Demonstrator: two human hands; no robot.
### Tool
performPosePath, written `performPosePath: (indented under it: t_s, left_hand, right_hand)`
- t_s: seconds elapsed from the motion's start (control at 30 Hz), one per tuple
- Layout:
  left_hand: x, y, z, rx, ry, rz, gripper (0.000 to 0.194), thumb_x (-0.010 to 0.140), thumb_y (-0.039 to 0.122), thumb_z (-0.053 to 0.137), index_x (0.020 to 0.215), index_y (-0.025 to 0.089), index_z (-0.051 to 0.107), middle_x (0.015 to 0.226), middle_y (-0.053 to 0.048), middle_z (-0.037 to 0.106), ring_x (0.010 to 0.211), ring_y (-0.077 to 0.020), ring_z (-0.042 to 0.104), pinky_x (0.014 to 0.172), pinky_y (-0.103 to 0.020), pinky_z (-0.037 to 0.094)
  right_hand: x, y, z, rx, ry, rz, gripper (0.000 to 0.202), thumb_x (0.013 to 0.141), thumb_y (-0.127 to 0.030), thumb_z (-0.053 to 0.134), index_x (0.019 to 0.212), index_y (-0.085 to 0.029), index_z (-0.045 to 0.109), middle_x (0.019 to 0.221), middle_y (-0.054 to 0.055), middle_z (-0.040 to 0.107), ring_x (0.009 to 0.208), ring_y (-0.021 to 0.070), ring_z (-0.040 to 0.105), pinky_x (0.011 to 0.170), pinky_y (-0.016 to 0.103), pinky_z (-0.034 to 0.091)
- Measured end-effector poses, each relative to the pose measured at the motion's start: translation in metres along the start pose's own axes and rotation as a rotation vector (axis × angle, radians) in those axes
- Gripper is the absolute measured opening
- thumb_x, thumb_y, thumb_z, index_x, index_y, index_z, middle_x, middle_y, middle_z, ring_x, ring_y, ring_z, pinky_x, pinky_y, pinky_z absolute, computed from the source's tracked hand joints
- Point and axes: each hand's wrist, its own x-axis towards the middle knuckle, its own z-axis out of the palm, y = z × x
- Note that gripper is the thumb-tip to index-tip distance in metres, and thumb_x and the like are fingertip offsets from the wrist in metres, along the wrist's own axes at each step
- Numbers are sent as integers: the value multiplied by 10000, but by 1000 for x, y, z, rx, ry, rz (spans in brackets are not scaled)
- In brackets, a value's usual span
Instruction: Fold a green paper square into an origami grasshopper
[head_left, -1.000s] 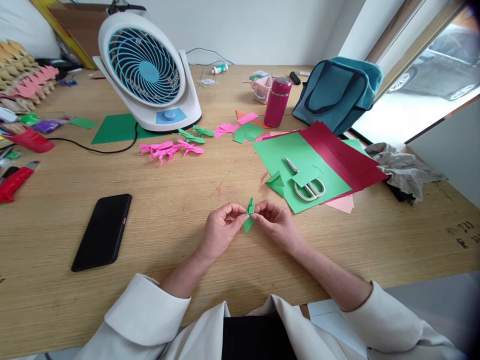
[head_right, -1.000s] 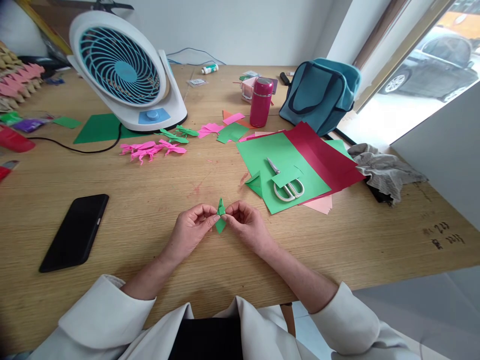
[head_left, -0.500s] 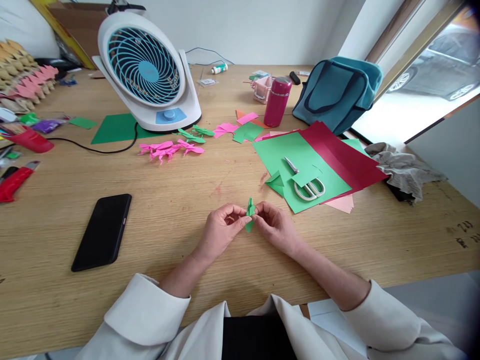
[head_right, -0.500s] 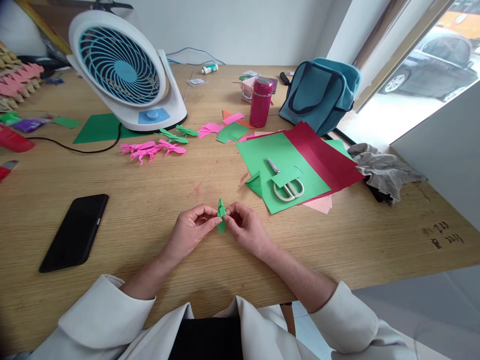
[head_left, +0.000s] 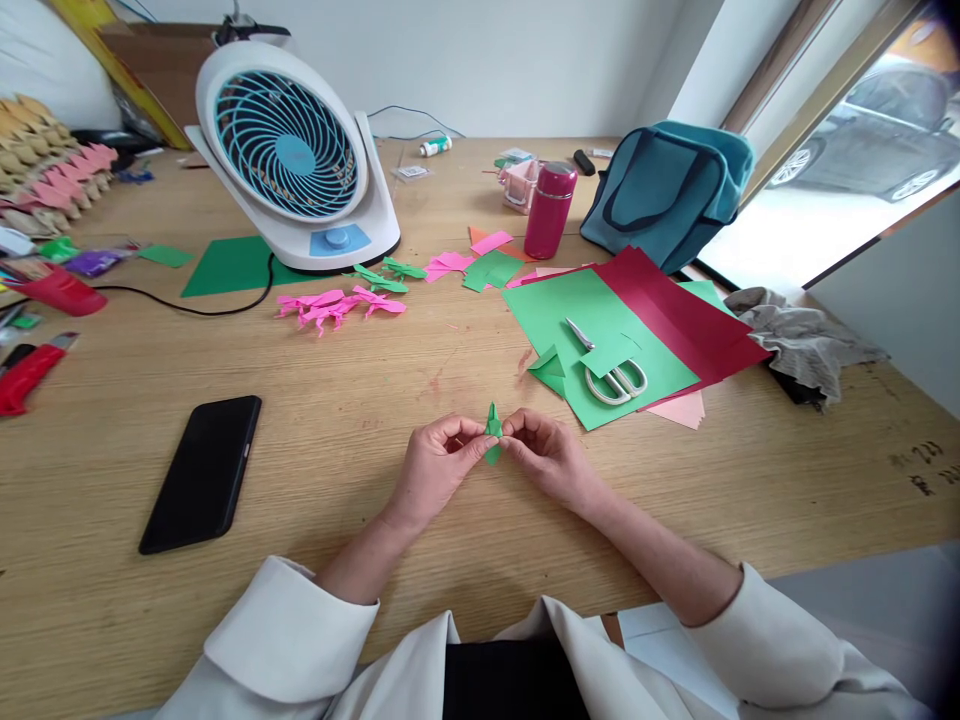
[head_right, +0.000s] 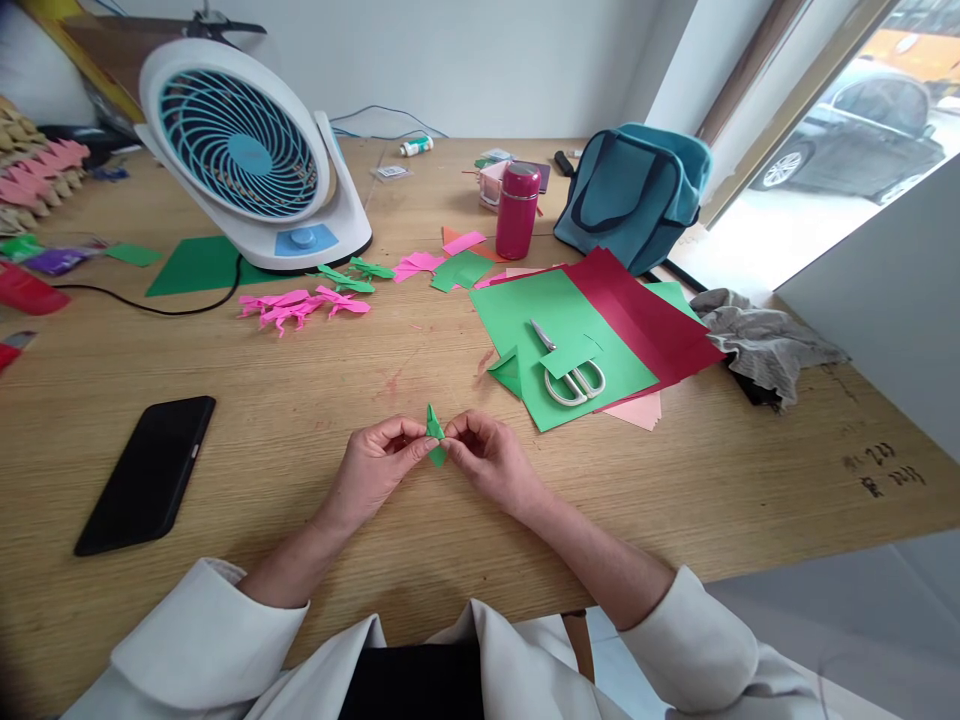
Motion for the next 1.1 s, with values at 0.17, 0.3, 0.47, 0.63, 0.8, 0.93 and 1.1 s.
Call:
performPosePath:
  t_s: [0.17, 0.3, 0.47, 0.63, 0.8, 0.93, 1.1]
  left_hand:
    - [-1, 4, 1, -70, -29, 22, 158, 750, 294, 758, 713, 154, 696, 691, -3, 655, 645, -114, 549, 616, -225, 430]
    - [-1, 6, 2, -140, -65, 21, 172, 761, 294, 754, 709, 152, 671, 675, 10, 631, 633, -100, 534, 608, -214, 425]
    - [0, 7, 2, -235, -135, -17, 231, 775, 343, 752, 708, 151, 643, 669, 17, 612, 624, -92, 516, 609, -211, 420]
    - [0, 6, 3, -204, -133, 5, 219, 814, 357, 712, 767, 151, 653, 701, 11, 615, 654, -103, 520, 627, -219, 420]
    - [-2, 2, 2, -116, -130, 48, 208, 860, 357, 655, 834, 150, 649, 744, -1, 606, 680, -118, 523, 643, -241, 426]
    - [-5, 1, 3, 73, -98, 124, 207, 869, 350, 645, 788, 160, 624, 702, 8, 562, 653, -118, 492, 624, -248, 401]
    - [-6, 6, 5, 270, -59, 245, 214, 871, 293, 634, 705, 178, 562, 667, 26, 520, 629, -109, 456, 618, -244, 375]
  right_hand:
    - [2, 0, -4, 63, -51, 12, 335, 838, -492, 699, 824, -173, 595, 723, -2, 562, 638, 117, 465, 591, 252, 353]
    - [2, 0, -5, 111, -79, 15, 335, 824, -488, 721, 813, -173, 604, 705, -15, 559, 634, 110, 470, 593, 244, 354]
    - [0, -4, -3, 122, -102, -1, 302, 846, -456, 709, 830, -175, 600, 723, -15, 554, 655, 111, 476, 615, 247, 367]
    - [-2, -12, 3, 42, -30, -43, 271, 875, -427, 678, 818, -182, 576, 758, -4, 552, 691, 122, 493, 640, 258, 391]
    - [-3, -13, 5, 110, 1, -62, 222, 868, -385, 695, 857, -194, 582, 798, -2, 560, 724, 124, 519, 671, 262, 424]
    - [-2, -9, 2, 160, 22, -60, 217, 872, -391, 695, 879, -201, 590, 787, -10, 546, 716, 118, 500, 648, 255, 404]
    - [-2, -5, 2, 199, 3, -59, 264, 843, -426, 722, 842, -201, 584, 784, -12, 558, 718, 120, 519, 664, 262, 419]
